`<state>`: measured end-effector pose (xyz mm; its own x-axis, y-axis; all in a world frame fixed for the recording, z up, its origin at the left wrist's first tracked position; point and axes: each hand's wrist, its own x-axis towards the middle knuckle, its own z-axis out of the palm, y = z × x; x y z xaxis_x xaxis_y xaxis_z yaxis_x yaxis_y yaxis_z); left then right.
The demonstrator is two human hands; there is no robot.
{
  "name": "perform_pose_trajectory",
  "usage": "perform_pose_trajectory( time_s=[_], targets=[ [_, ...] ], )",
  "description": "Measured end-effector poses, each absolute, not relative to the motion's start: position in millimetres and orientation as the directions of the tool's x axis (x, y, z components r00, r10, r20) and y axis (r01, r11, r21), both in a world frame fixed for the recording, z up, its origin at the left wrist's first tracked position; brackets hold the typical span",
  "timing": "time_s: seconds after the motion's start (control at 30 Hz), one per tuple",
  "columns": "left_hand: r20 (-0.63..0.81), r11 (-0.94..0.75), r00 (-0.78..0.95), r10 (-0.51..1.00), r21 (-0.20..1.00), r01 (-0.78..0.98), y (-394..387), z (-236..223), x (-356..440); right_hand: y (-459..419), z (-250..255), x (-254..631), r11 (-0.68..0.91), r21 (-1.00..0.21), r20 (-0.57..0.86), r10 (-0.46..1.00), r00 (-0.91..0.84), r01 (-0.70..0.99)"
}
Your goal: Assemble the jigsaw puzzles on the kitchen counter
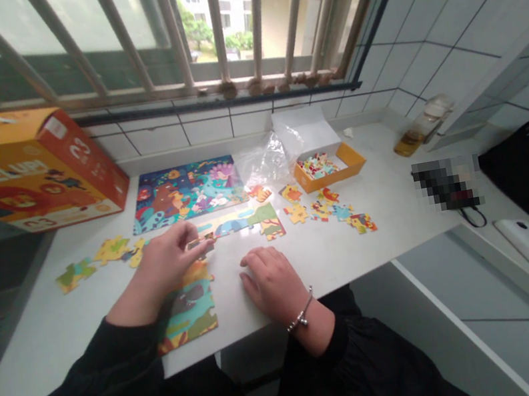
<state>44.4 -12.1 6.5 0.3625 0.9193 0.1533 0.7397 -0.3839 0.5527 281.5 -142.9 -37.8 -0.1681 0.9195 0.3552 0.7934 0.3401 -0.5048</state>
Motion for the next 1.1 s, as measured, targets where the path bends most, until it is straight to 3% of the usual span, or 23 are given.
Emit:
perform_pose_trajectory(
  time_s=[0.1, 0.27, 0.43, 0.6, 0.67, 0.87, 1.1],
  targets=[
    [0.121, -0.263, 0.236, 0.964, 0.557, 0.788, -6.9, 5.8, 38.0, -143.1, -37.7, 282.6, 0.339, -0.502, 0.357, 0.919, -0.167, 0.796],
    [0.031, -0.165, 0.172, 0.985, 0.486, 0.858, 2.6, 0.1, 29.4, -144.5, -37.0, 280.1, 0.331, -0.514, 0.360, 0.921, -0.152, 0.792],
    [0.057, -0.216, 0.214, 0.975, 0.451, 0.866, 7.8, -5.8, 25.2, -147.2, -41.0, 311.5, 0.255, -0.473, 0.398, 0.916, -0.054, 0.844],
    [0.104, -0.280, 0.260, 0.960, 0.429, 0.859, 9.5, -11.9, 24.0, -153.3, -51.7, 422.6, -0.120, -0.338, 0.461, 0.844, 0.275, 0.934],
    [0.102, -0.282, 0.264, 0.959, 0.424, 0.861, 9.6, -13.8, 24.2, -156.6, -57.4, 470.6, -0.236, -0.261, 0.447, 0.830, 0.333, 0.936],
    [0.086, -0.285, 0.275, 0.958, 0.414, 0.864, 9.8, -13.6, 24.4, -174.3, -67.0, 546.8, -0.112, -0.151, 0.254, 0.956, 0.148, 0.982],
    [0.084, -0.297, 0.289, 0.954, 0.423, 0.856, 9.7, -11.2, 23.8, -198.8, -51.5, 533.3, -0.040, -0.116, 0.199, 0.978, 0.063, 0.992]
  ],
)
